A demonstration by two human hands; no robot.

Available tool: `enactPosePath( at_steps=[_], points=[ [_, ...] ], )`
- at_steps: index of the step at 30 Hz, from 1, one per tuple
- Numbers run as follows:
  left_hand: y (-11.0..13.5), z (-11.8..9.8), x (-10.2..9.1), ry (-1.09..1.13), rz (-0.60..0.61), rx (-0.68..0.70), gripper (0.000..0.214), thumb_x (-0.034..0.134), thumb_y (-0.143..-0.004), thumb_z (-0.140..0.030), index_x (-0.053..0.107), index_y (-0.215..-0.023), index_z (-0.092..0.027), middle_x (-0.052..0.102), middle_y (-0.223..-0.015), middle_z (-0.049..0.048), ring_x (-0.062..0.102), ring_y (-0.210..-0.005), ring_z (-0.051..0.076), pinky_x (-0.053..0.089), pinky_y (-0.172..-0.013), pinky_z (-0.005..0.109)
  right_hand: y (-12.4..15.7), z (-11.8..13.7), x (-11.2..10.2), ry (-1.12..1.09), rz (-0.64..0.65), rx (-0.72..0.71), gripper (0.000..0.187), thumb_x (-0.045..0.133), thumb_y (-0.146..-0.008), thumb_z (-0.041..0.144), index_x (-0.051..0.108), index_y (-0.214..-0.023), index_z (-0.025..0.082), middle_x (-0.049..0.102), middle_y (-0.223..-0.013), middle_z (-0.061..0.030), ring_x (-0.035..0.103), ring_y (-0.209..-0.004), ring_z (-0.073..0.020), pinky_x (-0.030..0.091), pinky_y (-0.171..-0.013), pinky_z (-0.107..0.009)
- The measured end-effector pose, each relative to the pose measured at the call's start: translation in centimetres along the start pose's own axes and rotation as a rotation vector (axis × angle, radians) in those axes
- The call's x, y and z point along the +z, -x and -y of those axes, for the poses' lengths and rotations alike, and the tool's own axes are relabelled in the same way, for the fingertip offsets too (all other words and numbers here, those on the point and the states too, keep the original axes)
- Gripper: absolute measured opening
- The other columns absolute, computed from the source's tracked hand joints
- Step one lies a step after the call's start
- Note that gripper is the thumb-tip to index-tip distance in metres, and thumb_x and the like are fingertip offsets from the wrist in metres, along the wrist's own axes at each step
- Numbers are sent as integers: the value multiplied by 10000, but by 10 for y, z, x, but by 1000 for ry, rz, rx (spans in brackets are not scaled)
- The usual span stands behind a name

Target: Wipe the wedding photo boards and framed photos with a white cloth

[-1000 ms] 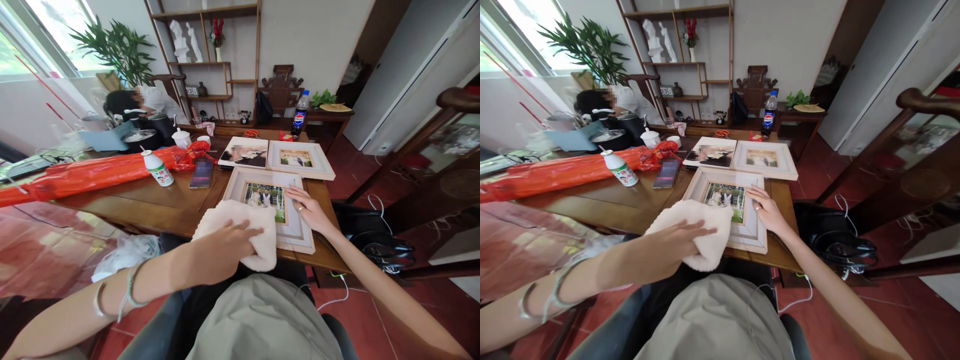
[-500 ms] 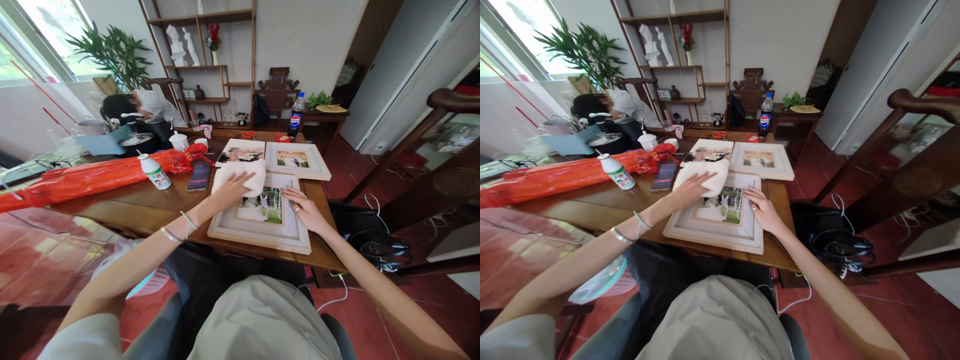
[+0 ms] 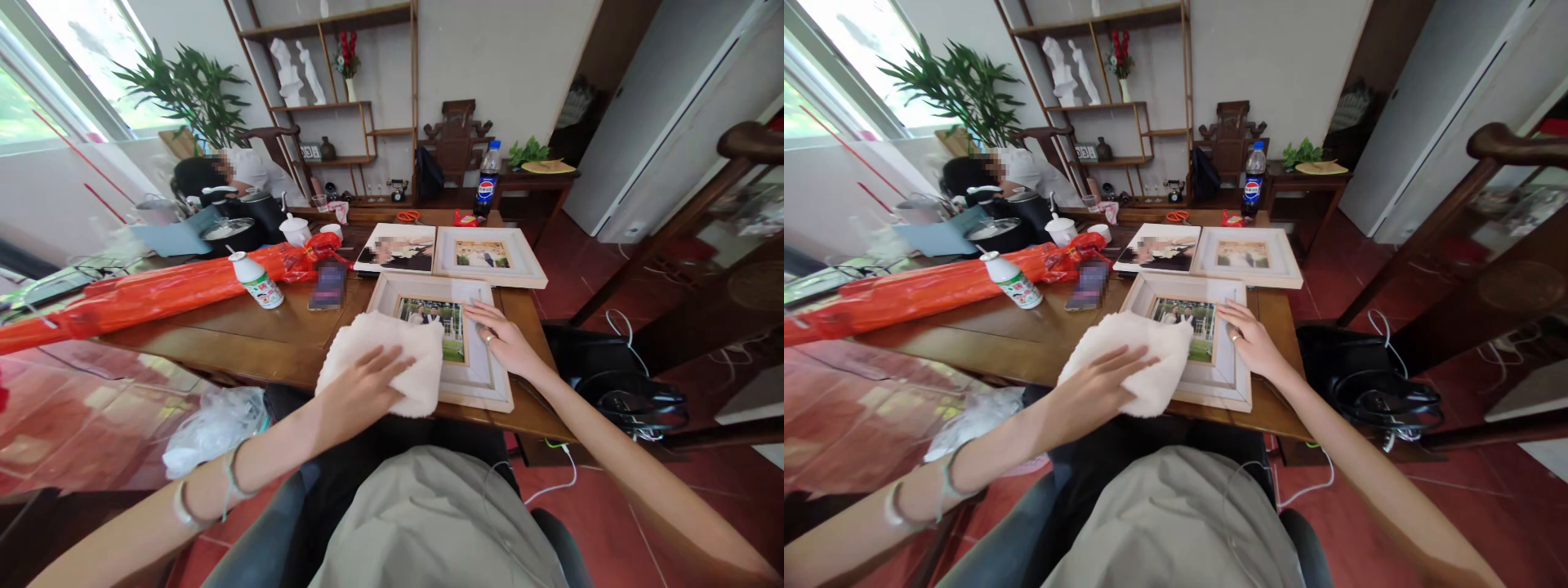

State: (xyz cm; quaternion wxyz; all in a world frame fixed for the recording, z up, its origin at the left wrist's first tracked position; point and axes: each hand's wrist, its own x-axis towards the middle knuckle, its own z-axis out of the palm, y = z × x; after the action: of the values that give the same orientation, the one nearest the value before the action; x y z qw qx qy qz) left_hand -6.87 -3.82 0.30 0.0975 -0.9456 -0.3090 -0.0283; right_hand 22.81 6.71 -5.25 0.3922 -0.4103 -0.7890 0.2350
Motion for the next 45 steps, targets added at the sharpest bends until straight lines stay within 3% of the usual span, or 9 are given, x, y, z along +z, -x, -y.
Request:
enactPosePath(
  at_steps=[5, 10, 15, 18, 21, 26, 31, 38, 45],
  points=[
    [8, -7, 5, 6, -50, -26, 205, 533, -912, -187, 721, -831, -199, 434, -1457, 60, 377, -1358, 295, 359, -1107, 481, 0, 0, 0, -3, 13, 0, 476, 465, -796, 102, 661, -1181, 302, 605, -1312, 3, 426, -1342, -243, 318, -1129, -549],
    [-30, 35, 18, -31, 18, -104, 216, 540, -865, -117, 714, -976, -180, 311, -1525, 78, 326, -1385, 302, 320, -1121, 495, 1, -2, 0, -4, -8, -14, 470, 469, -796, 104, 663, -1176, 301, 614, -1302, 3, 439, -1332, -240, 316, -1128, -552],
    [-81, 88, 33, -93, -76, -184, 290, 488, -848, -71, 688, -1047, -137, 240, -1552, 95, 324, -1388, 275, 301, -1134, 445, 0, -3, 0, 1, -9, -17, 463, 470, -792, 102, 670, -1170, 279, 618, -1297, -15, 440, -1331, -248, 320, -1125, -552],
    [-97, 102, 36, -112, -78, -248, 295, 487, -855, -76, 673, -1080, -124, 260, -1544, 105, 332, -1379, 300, 315, -1115, 469, 0, -3, 0, -5, -17, 2, 447, 473, -795, 106, 683, -1147, 286, 627, -1285, -9, 447, -1327, -246, 315, -1129, -548],
    [-93, 87, 27, -95, -28, -228, 292, 499, -864, -92, 666, -1096, -152, 314, -1524, 95, 381, -1347, 307, 360, -1075, 473, 0, -2, 1, -6, -33, 12, 440, 462, -797, 109, 691, -1131, 283, 637, -1271, -5, 457, -1319, -239, 317, -1132, -535],
    [-45, 8, 8, -47, 27, -187, 228, 519, -884, -145, 692, -1025, -195, 371, -1495, 88, 420, -1324, 296, 388, -1057, 460, 0, -1, 2, -13, -41, 28, 449, 456, -794, 109, 692, -1127, 294, 638, -1267, 6, 454, -1321, -238, 310, -1137, -534],
    [-9, -46, 16, -49, -120, -149, 183, 580, -865, -185, 699, -727, -174, 330, -1518, 62, 346, -1357, 375, 342, -1075, 564, 0, -1, 2, -12, -37, 38, 451, 460, -790, 110, 691, -1135, 287, 635, -1272, 2, 444, -1328, -238, 298, -1146, -523],
    [-29, -23, 18, -9, -49, -224, 149, 576, -859, -203, 723, -881, -207, 337, -1514, 53, 386, -1339, 350, 369, -1063, 542, -2, -1, 2, -37, -72, 25, 485, 463, -773, 86, 674, -1161, 286, 615, -1300, 13, 472, -1310, -217, 302, -1153, -494],
    [-79, 22, 15, 10, -22, -314, 288, 524, -881, -190, 642, -1144, -183, 312, -1525, 85, 358, -1357, 334, 370, -1061, 524, -4, -4, 2, -24, -69, 5, 524, 471, -748, 84, 648, -1207, 263, 595, -1327, -7, 459, -1320, -229, 292, -1154, -497]
  ],
)
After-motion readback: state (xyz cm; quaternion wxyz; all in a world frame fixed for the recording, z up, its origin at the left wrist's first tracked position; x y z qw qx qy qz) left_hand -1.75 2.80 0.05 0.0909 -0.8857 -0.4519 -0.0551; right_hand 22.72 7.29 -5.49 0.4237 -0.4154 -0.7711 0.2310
